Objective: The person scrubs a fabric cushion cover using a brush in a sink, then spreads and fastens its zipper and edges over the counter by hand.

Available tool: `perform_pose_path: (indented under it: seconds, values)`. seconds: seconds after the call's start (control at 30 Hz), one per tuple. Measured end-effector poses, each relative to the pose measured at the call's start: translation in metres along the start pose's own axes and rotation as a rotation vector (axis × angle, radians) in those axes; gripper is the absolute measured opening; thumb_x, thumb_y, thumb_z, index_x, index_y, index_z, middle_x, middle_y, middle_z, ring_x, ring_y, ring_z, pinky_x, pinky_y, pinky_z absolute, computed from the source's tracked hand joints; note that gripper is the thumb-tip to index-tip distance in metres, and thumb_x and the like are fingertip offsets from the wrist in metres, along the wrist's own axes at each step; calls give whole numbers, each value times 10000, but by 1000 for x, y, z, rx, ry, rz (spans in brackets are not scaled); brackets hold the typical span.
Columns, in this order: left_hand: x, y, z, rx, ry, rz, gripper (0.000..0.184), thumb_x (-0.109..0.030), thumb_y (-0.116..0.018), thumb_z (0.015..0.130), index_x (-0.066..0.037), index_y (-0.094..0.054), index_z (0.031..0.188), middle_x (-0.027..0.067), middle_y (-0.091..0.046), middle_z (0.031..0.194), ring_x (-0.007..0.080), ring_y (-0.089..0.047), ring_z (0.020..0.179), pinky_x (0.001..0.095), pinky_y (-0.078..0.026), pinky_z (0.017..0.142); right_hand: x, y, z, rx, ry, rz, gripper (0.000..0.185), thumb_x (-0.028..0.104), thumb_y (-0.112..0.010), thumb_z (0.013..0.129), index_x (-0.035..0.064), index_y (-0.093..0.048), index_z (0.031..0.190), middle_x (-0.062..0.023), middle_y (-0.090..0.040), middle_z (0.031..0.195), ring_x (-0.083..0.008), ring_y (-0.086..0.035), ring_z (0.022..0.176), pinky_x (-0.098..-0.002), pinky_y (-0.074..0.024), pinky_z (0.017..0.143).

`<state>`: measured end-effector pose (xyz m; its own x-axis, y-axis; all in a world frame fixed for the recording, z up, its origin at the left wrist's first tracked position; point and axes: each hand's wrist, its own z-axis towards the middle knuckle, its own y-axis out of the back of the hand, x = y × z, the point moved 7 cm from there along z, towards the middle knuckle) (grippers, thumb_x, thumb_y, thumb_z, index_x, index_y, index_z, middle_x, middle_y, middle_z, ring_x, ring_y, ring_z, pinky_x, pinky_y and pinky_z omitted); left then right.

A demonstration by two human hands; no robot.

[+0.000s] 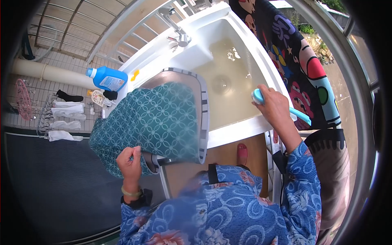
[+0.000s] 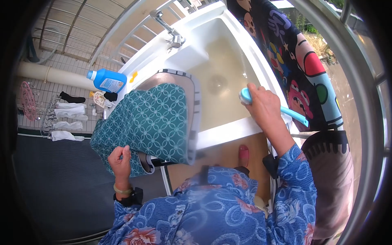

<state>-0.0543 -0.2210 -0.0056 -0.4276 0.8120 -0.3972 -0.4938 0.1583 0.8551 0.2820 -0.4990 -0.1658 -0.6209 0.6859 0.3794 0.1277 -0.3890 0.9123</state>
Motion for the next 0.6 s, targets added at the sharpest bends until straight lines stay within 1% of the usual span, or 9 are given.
perform_pose_path:
  seconds: [0.07, 0.17, 0.27, 0.3, 0.4, 0.43, 0.53, 0.6]
  values:
    - [8, 7, -13, -42, 31, -13, 255, -75, -662, 888, 12, -542, 681, 59, -468, 580, 143, -412, 531, 303, -329, 509, 3, 8, 7, 28, -4, 30, 526, 295, -718, 810, 139, -505, 1264, -142, -643, 800, -313, -658, 733, -417, -500, 624]
    - [18, 23, -33, -96, 65, 11, 257, -73, -671, 878, 13, -536, 677, 67, -470, 581, 151, -412, 529, 305, -331, 510, 19, 27, 24, 169, -134, 52, 645, 388, -698, 831, 110, -454, 1359, -180, -677, 886, -338, -673, 813, -417, -517, 688]
    - [30, 39, -55, -153, 106, 25, 260, -72, -685, 863, 12, -528, 673, 71, -466, 578, 156, -413, 525, 306, -331, 509, 44, 27, 45, 106, -7, 267, 742, 414, -708, 808, 57, -415, 1389, -238, -670, 989, -386, -662, 902, -430, -520, 771]
    - [31, 44, -62, -172, 115, 33, 262, -71, -687, 860, 11, -525, 671, 71, -463, 577, 157, -413, 524, 307, -331, 508, 51, 22, 56, 79, 72, 362, 758, 372, -732, 776, -3, -425, 1359, -265, -653, 1035, -384, -658, 950, -428, -510, 822]
    - [37, 54, -83, -222, 155, 38, 265, -63, -690, 852, 10, -516, 665, 75, -459, 575, 164, -416, 521, 311, -333, 508, 68, -7, 105, 245, 21, 601, 691, 322, -733, 767, -35, -476, 1299, -262, -648, 1026, -351, -661, 941, -403, -505, 816]
    - [40, 58, -92, -238, 181, 32, 264, -59, -688, 851, 11, -516, 663, 78, -460, 575, 168, -419, 521, 314, -334, 508, 77, -18, 120, 327, 1, 695, 641, 310, -750, 757, -56, -523, 1232, -247, -651, 998, -323, -662, 917, -385, -502, 804]
    - [46, 69, -119, -274, 262, 43, 260, -49, -684, 847, 13, -516, 658, 90, -466, 576, 185, -426, 519, 321, -337, 507, 137, -28, 151, 371, 125, 528, 615, 331, -770, 751, -22, -551, 1205, -238, -657, 982, -336, -663, 903, -394, -505, 793]
    - [50, 78, -138, -295, 327, 70, 258, -45, -682, 844, 14, -516, 656, 97, -471, 579, 196, -430, 518, 324, -339, 506, 196, -27, 153, 325, 365, 572, 630, 325, -801, 748, 39, -548, 1249, -184, -669, 853, -310, -667, 834, -402, -506, 781]
